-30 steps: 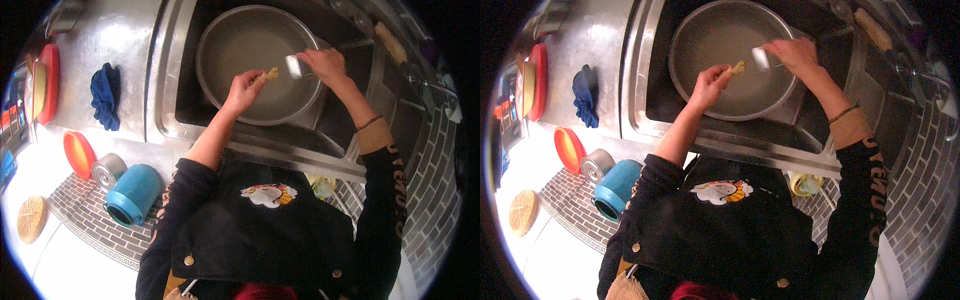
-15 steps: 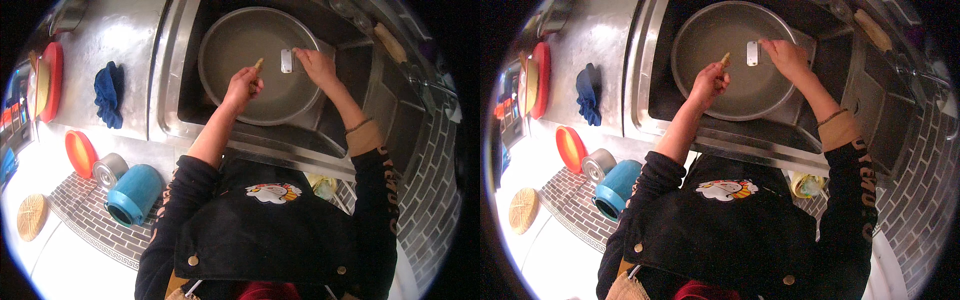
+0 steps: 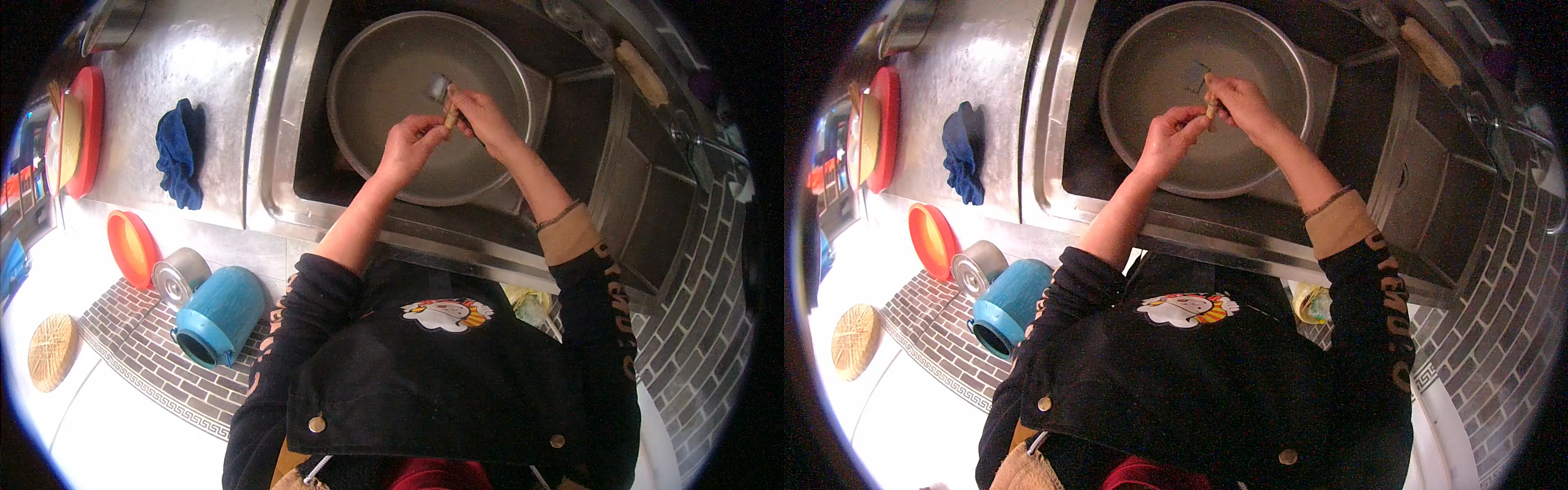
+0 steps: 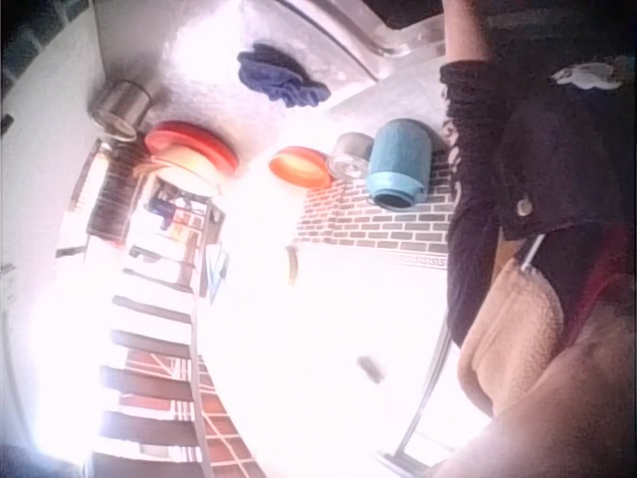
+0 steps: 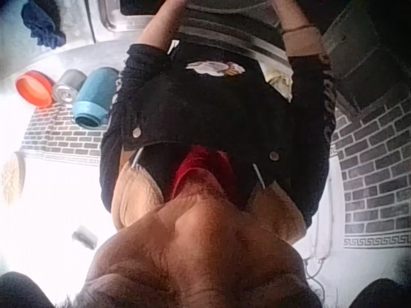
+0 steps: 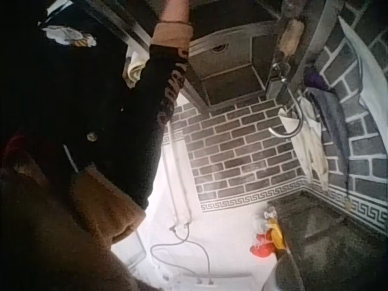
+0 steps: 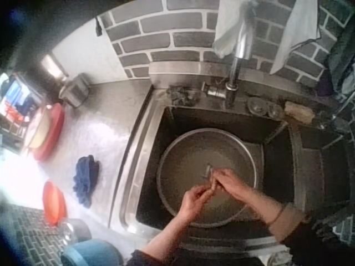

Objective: The person washes a yellow bowl with a blue cloth in a red basin, rinses it at the sink, and places it in a blue crate. Then the person retrieves ginger from a plastic bag, peels it with a knife over the sink, and slices it on a red cutting board.

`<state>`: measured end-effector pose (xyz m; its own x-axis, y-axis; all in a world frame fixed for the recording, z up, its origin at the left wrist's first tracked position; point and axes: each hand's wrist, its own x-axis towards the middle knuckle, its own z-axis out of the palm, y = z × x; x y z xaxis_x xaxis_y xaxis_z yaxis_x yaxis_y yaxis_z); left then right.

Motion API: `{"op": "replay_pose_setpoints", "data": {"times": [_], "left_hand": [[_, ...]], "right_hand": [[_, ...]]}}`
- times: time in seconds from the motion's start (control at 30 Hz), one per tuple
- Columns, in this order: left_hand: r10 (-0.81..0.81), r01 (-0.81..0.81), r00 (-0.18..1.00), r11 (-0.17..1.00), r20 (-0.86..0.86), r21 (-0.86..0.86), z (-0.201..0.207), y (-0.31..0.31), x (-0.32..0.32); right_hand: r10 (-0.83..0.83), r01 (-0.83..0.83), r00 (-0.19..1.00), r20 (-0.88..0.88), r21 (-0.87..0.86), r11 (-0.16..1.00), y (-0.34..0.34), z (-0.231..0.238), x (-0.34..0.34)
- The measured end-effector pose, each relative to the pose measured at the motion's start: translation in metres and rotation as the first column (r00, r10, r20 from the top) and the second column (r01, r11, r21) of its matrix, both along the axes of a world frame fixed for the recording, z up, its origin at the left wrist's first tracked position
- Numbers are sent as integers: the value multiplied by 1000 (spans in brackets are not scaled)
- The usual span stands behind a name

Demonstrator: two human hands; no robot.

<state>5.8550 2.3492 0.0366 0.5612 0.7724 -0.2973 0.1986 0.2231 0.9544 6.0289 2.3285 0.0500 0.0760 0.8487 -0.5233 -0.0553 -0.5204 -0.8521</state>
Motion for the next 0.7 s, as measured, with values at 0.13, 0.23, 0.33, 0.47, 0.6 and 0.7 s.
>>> {"op": "replay_pose_setpoints", "data": {"times": [0.13,0.23,0.33,0.47,0.6,0.7], "left_hand": [[-41,41,999,999,3,-29,2,0,0],[9,-12,1000,981,-14,-195,5,2,-1],[118,-123,992,954,-33,-274,5,4,0],[126,-119,991,984,44,-129,-1,1,1],[94,-67,991,966,-97,249,-10,-4,-1],[139,-111,989,931,-57,348,-13,-3,-4]], "right_hand": [[186,-238,910,370,102,966,1,-5,-2],[49,-72,949,311,61,996,-2,4,1],[-35,55,816,577,-17,998,-6,18,15],[245,-226,352,903,-172,959,-17,19,15],[243,-431,164,956,-153,889,-17,18,6],[238,-459,89,967,-172,871,-11,33,16]]}}
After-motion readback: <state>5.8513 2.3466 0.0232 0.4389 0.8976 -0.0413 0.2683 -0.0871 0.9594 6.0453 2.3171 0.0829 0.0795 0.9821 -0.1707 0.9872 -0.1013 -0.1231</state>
